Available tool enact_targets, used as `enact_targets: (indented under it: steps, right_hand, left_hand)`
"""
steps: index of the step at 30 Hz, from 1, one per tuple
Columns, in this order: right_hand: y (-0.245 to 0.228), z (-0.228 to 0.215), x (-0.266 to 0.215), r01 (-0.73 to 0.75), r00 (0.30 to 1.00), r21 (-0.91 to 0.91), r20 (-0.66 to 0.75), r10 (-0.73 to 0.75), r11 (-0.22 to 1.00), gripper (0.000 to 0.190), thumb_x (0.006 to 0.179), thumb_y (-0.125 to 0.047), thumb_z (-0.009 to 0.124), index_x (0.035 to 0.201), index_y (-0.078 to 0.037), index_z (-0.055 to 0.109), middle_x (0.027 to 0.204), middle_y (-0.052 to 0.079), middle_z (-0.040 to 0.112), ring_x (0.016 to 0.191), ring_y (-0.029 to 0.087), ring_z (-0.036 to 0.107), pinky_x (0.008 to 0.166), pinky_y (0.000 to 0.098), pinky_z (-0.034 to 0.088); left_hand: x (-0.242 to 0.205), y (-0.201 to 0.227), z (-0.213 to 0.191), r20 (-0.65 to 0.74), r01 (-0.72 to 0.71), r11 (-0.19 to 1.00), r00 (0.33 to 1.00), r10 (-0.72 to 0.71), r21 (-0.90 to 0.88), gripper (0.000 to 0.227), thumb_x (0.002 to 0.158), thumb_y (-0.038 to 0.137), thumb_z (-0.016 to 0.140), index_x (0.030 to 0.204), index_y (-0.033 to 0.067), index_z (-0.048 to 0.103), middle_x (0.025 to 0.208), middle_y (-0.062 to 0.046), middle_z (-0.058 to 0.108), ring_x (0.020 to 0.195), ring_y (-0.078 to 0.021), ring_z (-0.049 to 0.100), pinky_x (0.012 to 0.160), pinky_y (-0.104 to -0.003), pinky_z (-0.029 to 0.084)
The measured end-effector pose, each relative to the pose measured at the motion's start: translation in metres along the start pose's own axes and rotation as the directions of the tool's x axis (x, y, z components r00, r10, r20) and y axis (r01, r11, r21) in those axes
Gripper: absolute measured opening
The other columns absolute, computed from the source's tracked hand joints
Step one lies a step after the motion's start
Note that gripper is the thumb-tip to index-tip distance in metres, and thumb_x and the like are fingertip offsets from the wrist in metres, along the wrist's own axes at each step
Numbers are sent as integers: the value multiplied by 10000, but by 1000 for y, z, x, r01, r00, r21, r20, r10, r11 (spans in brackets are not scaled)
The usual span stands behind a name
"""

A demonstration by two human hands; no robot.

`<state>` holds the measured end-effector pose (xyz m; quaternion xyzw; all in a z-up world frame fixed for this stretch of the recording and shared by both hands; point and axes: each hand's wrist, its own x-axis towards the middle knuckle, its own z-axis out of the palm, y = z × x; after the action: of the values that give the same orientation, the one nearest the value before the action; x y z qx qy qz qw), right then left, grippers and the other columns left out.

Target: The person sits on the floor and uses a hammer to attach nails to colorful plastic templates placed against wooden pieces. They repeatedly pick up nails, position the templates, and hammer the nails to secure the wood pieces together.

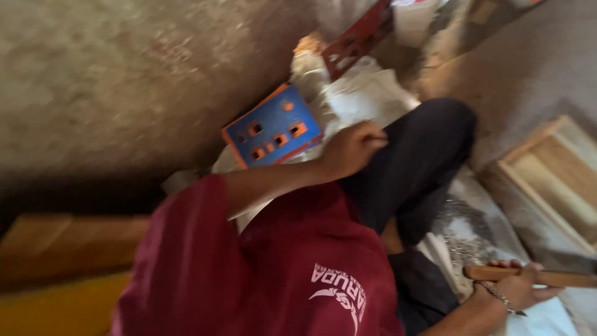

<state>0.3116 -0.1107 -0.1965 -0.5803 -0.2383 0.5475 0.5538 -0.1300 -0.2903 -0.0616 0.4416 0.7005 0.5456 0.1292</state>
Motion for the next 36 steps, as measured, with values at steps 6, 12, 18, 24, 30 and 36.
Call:
enact_targets:
  steps: [6,12,18,24,30,36]
  right_hand:
    - [-7,27,-25,-53,996,16,-66,54,998,897,1097,12,635,1677,-302,26,857,123,639,643,218,609,569,392,609]
    - [-2,19,-28,-71,997,75,45,68,995,942,1066,46,620,1668,-341,9,888,115,641,664,210,612,588,393,599]
    - [-1,23,-35,-26,999,25,43,25,999,908,1058,6,653,1672,-325,71,854,93,605,646,205,608,574,388,581]
    - [-7,33,-40,-43,998,-65,-44,40,997,903,960,20,675,1635,-275,152,927,67,652,644,193,636,529,377,572]
    - [2,34,-48,6,997,-151,-70,-17,988,918,919,10,679,1633,-165,129,1016,136,645,666,204,664,532,367,557]
    - [3,30,-51,106,987,-356,-73,-141,928,848,940,-71,720,1611,-40,202,1125,168,664,790,200,715,652,315,599]
  left_hand:
    - [-116,-6,-160,24,136,808,983,-183,573,357,871,205,789,1166,77,635,1133,-132,634,1027,-308,659,840,-418,546]
    - [-124,-69,-158,-5,202,670,959,-283,715,507,787,290,837,1216,87,662,1202,-157,620,1130,-371,600,916,-466,502]
    - [-94,-90,-157,12,281,640,911,-412,715,422,792,307,812,1140,93,707,1193,-164,632,1163,-372,587,1003,-461,463]
    - [-74,-26,-142,33,224,839,961,-276,495,350,840,291,786,1087,61,692,1142,-135,632,999,-294,657,882,-414,540]
    - [4,86,-66,268,-235,932,950,160,278,321,876,226,819,1060,12,665,1117,-174,544,999,-325,584,832,-422,517]
    - [87,156,103,509,-617,781,645,570,-93,335,830,196,849,1045,5,678,1118,-170,581,1042,-376,607,885,-482,495]
